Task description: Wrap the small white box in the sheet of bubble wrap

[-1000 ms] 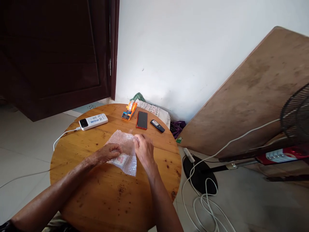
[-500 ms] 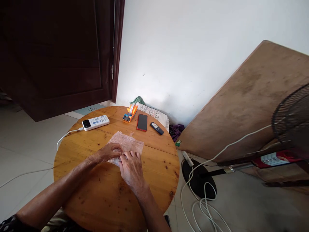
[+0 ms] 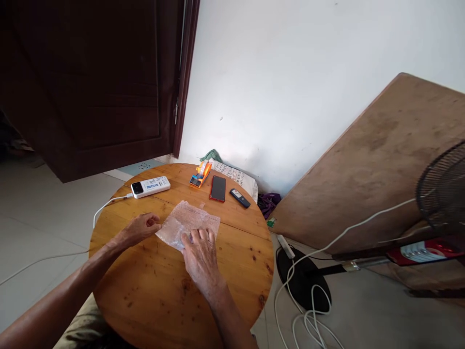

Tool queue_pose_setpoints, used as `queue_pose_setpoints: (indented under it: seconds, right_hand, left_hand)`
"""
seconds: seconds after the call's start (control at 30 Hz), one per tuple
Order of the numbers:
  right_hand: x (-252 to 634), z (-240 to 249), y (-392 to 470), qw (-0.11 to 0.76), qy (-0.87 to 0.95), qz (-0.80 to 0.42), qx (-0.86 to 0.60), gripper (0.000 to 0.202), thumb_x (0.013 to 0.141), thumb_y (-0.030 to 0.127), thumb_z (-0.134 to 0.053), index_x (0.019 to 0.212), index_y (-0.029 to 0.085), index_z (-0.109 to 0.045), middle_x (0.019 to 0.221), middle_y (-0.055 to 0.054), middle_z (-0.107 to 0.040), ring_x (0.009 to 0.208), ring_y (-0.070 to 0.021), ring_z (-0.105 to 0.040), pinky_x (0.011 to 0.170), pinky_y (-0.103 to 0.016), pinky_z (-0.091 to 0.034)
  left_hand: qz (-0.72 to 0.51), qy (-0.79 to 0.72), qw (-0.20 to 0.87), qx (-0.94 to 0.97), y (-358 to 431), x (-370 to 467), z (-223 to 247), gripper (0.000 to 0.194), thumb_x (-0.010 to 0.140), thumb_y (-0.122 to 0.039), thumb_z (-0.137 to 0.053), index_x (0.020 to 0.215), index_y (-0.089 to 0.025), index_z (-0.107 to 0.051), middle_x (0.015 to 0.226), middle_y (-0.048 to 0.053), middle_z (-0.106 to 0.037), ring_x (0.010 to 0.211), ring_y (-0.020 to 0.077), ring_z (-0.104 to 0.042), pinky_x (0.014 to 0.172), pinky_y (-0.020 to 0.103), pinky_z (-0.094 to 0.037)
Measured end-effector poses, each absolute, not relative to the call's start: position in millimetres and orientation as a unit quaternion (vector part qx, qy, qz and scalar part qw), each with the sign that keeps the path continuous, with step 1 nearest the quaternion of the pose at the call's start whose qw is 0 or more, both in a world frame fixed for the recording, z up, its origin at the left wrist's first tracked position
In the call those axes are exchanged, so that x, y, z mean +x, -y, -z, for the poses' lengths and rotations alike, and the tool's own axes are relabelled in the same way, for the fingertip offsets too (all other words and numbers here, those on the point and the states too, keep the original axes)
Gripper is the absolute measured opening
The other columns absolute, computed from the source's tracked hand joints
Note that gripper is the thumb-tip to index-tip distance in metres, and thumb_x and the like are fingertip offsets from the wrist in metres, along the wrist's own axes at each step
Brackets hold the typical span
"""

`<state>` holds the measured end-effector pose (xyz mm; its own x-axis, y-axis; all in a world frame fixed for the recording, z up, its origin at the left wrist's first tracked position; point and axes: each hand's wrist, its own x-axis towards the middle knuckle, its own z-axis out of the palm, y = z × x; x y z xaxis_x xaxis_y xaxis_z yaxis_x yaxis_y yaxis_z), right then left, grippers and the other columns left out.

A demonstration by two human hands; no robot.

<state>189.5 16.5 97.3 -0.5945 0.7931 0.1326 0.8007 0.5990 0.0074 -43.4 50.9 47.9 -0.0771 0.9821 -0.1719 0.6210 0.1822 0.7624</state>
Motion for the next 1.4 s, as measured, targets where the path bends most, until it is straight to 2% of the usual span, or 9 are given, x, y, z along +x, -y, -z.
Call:
queue_pose_setpoints:
  seconds: [0.2,0.5,0.63,0.8,1.0,1.07,1.2,1.3,1.4]
  right_hand:
    - [192,-95,-18,0.048,0.897,0.035,-0.437,0.032,0.087,0.019,-0.063,0.119,0.024,-0.060,0.108,-0.009,-0.063,0.105,-0.0276,-0.052,0.104,-0.049,-0.029]
    - [198,-94,-21,0.047,0.908,0.026,-0.416,0.035,0.088,0.019,-0.062,0.122,0.025,-0.058,0.107,-0.008,-0.061,0.104,-0.0268,-0.051,0.104,-0.049,-0.028]
    - [199,-95,-26,0.053,0.916,0.027,-0.398,0.029,0.089,0.023,-0.063,0.117,0.025,-0.060,0.105,-0.007,-0.061,0.104,-0.0266,-0.050,0.102,-0.048,-0.029]
    - [198,-92,-27,0.061,0.916,0.026,-0.396,0.023,0.088,0.025,-0.062,0.111,0.023,-0.062,0.105,-0.008,-0.061,0.105,-0.0263,-0.050,0.102,-0.047,-0.029]
    - [205,-94,-21,0.117,0.909,-0.035,-0.397,0.032,0.082,0.023,-0.067,0.112,0.019,-0.060,0.114,-0.008,-0.064,0.120,-0.0265,-0.048,0.111,-0.046,-0.022]
    - [211,-96,-19,0.145,0.903,-0.056,-0.401,0.029,0.082,0.021,-0.065,0.110,0.020,-0.061,0.117,-0.008,-0.064,0.123,-0.0264,-0.048,0.111,-0.045,-0.024]
    - [233,-91,-12,0.249,0.831,-0.083,-0.491,0.026,0.089,0.022,-0.053,0.113,0.020,-0.062,0.123,-0.010,-0.063,0.117,-0.0252,-0.054,0.100,-0.041,-0.039]
    - [251,-79,-2,0.295,0.739,-0.142,-0.588,0.025,0.089,0.030,-0.050,0.108,0.020,-0.062,0.110,-0.010,-0.066,0.101,-0.0235,-0.062,0.086,-0.036,-0.048]
    - [256,-67,9,0.275,0.671,-0.224,-0.652,0.035,0.084,0.039,-0.057,0.114,0.020,-0.058,0.103,-0.007,-0.067,0.081,-0.0208,-0.066,0.074,-0.033,-0.051]
  left_hand:
    - [-0.219,-0.688,0.379,0.579,-48,-32,-53,0.032,0.076,-0.047,-0.056,0.081,-0.016,-0.061,0.062,-0.002,-0.058,0.054,0.0146,-0.056,0.054,0.024,-0.037]
    - [-0.283,-0.649,0.487,0.512,-49,-17,-47,0.010,0.066,-0.026,-0.055,0.065,-0.018,-0.050,0.049,-0.007,-0.046,0.040,0.0095,-0.046,0.043,0.020,-0.031]
    - [-0.313,-0.639,0.487,0.506,-46,-4,-48,0.006,0.068,-0.025,-0.051,0.067,-0.018,-0.050,0.053,-0.007,-0.047,0.043,0.0078,-0.044,0.045,0.019,-0.032]
    - [-0.376,-0.603,0.416,0.567,-46,22,-52,0.006,0.064,-0.022,-0.053,0.061,-0.016,-0.055,0.055,-0.006,-0.046,0.053,0.0081,-0.041,0.051,0.020,-0.030]
    - [-0.287,-0.589,0.451,0.606,-42,32,-69,0.015,0.068,-0.024,-0.055,0.071,-0.015,-0.066,0.057,-0.004,-0.051,0.056,0.0104,-0.045,0.053,0.022,-0.032]
    - [-0.254,-0.574,0.432,0.648,-39,30,-76,0.017,0.069,-0.024,-0.056,0.075,-0.015,-0.069,0.061,-0.002,-0.056,0.060,0.0118,-0.049,0.056,0.022,-0.033]
    - [-0.200,-0.580,0.349,0.708,-30,29,-82,0.019,0.073,-0.018,-0.055,0.083,-0.018,-0.071,0.073,0.001,-0.066,0.068,0.0153,-0.058,0.064,0.024,-0.038]
    - [-0.190,-0.572,0.264,0.753,-24,31,-77,0.018,0.078,-0.018,-0.054,0.084,-0.021,-0.071,0.082,0.004,-0.069,0.077,0.0176,-0.062,0.070,0.026,-0.042]
    - [-0.212,-0.544,0.170,0.794,-22,32,-68,0.016,0.084,-0.020,-0.053,0.083,-0.021,-0.069,0.093,0.007,-0.066,0.090,0.0206,-0.061,0.080,0.030,-0.045]
